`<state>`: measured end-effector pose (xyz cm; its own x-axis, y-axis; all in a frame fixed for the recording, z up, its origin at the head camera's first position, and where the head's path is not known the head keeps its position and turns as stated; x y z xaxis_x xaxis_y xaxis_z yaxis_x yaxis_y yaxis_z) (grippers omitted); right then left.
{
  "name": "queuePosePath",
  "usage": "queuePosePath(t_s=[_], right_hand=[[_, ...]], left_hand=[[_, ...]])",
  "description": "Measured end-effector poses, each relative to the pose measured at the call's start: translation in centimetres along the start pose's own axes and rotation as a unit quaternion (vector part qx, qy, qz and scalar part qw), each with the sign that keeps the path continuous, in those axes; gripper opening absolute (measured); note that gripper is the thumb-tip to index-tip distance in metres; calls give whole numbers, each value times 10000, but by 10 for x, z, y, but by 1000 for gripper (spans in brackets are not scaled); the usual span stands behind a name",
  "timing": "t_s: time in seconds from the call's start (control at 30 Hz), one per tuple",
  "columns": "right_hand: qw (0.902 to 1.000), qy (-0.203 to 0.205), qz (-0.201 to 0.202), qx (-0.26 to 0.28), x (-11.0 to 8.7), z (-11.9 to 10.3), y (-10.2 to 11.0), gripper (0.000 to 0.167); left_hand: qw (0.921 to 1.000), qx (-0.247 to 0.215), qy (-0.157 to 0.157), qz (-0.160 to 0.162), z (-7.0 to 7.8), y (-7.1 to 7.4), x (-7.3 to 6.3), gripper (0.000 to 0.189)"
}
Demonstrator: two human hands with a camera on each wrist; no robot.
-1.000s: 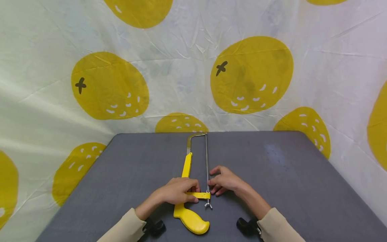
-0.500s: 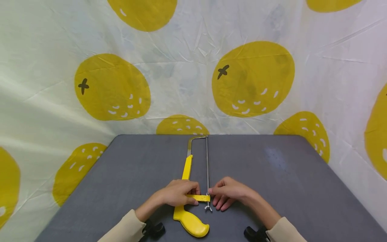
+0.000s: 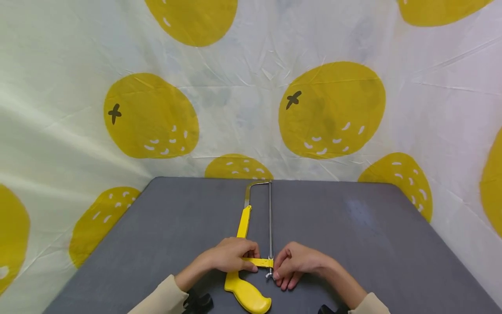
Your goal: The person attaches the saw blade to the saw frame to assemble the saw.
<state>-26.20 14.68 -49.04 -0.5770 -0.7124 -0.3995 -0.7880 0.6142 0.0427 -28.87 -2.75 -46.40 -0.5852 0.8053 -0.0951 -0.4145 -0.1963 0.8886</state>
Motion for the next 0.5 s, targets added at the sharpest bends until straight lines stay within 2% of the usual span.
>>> queuePosePath(t_s=[0.13, 0.5], right_hand=[[9999, 20, 155, -41, 2, -1, -1, 21], [9997, 73, 239, 8, 1, -1, -3, 17]], left_hand=[[10000, -13, 44, 52, -1, 0, 0, 14], [10000, -18, 26, 19, -1, -2, 2, 13]])
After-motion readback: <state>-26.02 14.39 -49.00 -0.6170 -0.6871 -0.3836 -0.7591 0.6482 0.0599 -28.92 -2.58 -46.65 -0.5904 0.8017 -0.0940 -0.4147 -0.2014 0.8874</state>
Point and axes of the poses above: each hand's wrist, its own x-axis towards the middle knuckle, its own y-axis out of the back of the hand, z = x × y, the point moved 6 cm from there along x, towards the middle knuckle, and after that the axes turned 6 degrees about -y, right-handed, at the moved point
